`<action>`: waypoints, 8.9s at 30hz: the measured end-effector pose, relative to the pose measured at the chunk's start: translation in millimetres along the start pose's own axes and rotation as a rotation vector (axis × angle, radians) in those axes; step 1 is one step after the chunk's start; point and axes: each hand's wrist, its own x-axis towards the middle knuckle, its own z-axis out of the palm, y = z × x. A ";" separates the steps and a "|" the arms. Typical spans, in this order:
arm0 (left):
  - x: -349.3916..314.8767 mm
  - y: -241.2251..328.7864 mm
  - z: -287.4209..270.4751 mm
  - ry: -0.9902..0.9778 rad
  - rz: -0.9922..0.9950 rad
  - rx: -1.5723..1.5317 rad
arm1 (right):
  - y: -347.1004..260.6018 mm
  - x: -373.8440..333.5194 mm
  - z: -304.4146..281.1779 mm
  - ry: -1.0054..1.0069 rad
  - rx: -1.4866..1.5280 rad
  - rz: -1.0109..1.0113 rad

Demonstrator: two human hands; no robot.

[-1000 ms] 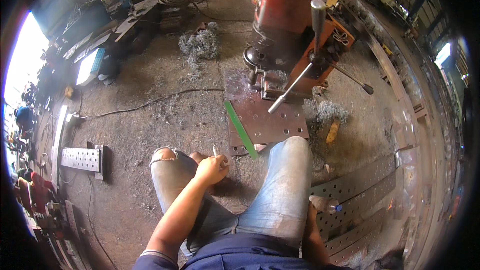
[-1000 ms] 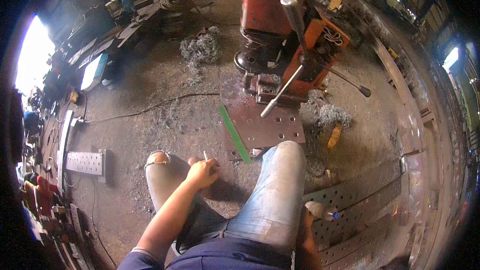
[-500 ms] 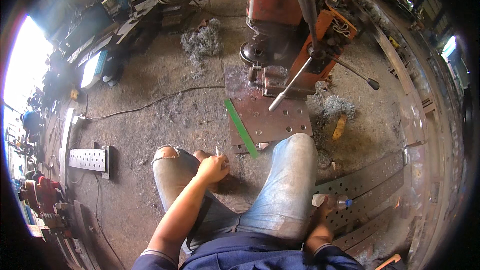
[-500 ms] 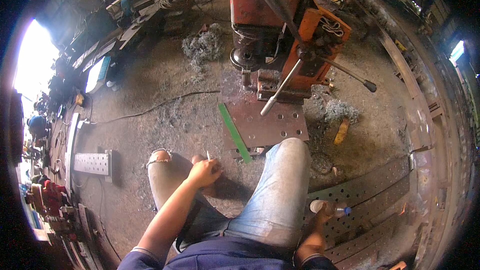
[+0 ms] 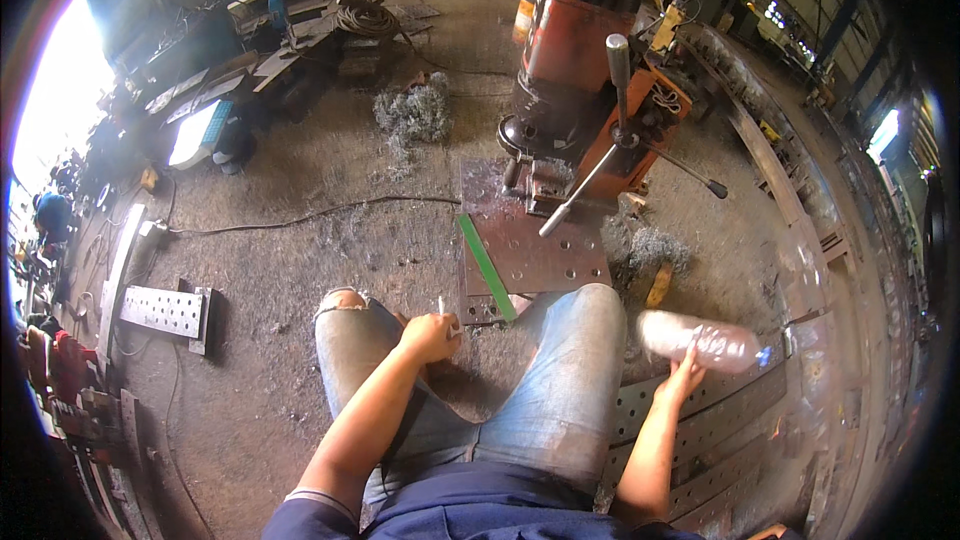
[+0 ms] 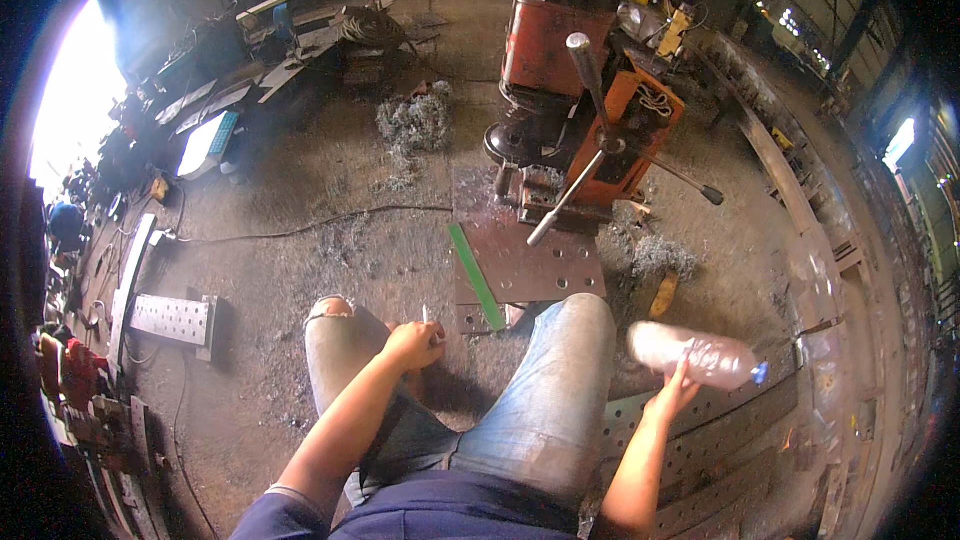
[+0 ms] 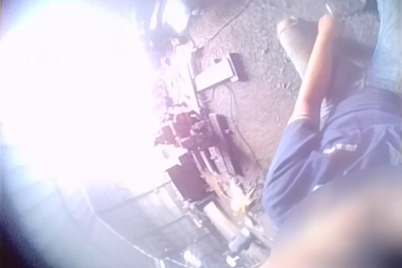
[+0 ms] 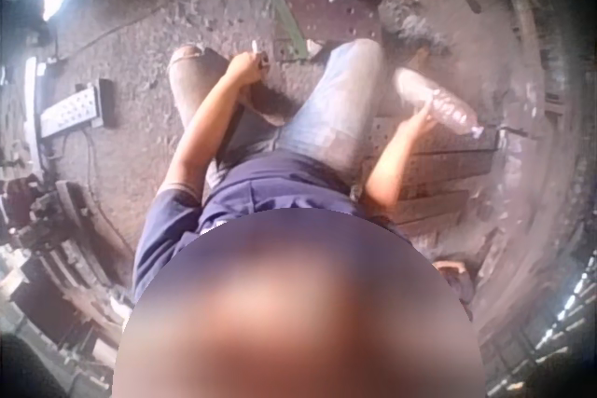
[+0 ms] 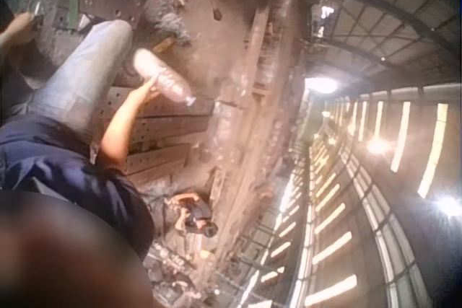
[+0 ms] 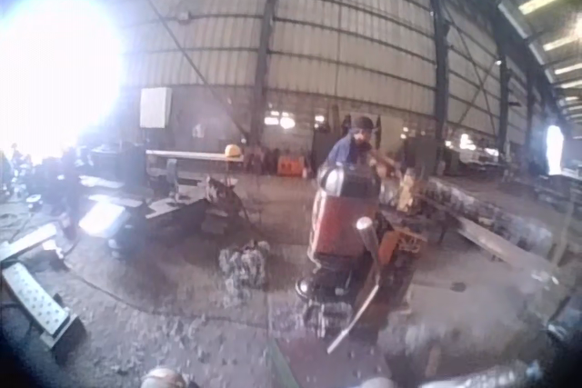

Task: The person operates a drill press to drill holes in a metal plate. They repeatedly lower the drill, apply coolant from a plastic bottle, and adjust the workpiece using a green ruler as a guide.

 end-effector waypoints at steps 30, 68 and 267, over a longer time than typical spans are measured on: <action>-33.8 32.0 -24.8 0.010 -0.127 0.217 | 33.9 -172.5 247.3 -0.983 0.035 1.183; 13.9 44.7 -15.6 0.057 -0.048 0.047 | 46.6 -153.0 266.5 -1.009 0.026 1.052; -51.5 162.5 -165.0 0.377 0.484 -1.049 | 19.3 -162.2 262.5 -1.076 0.055 0.807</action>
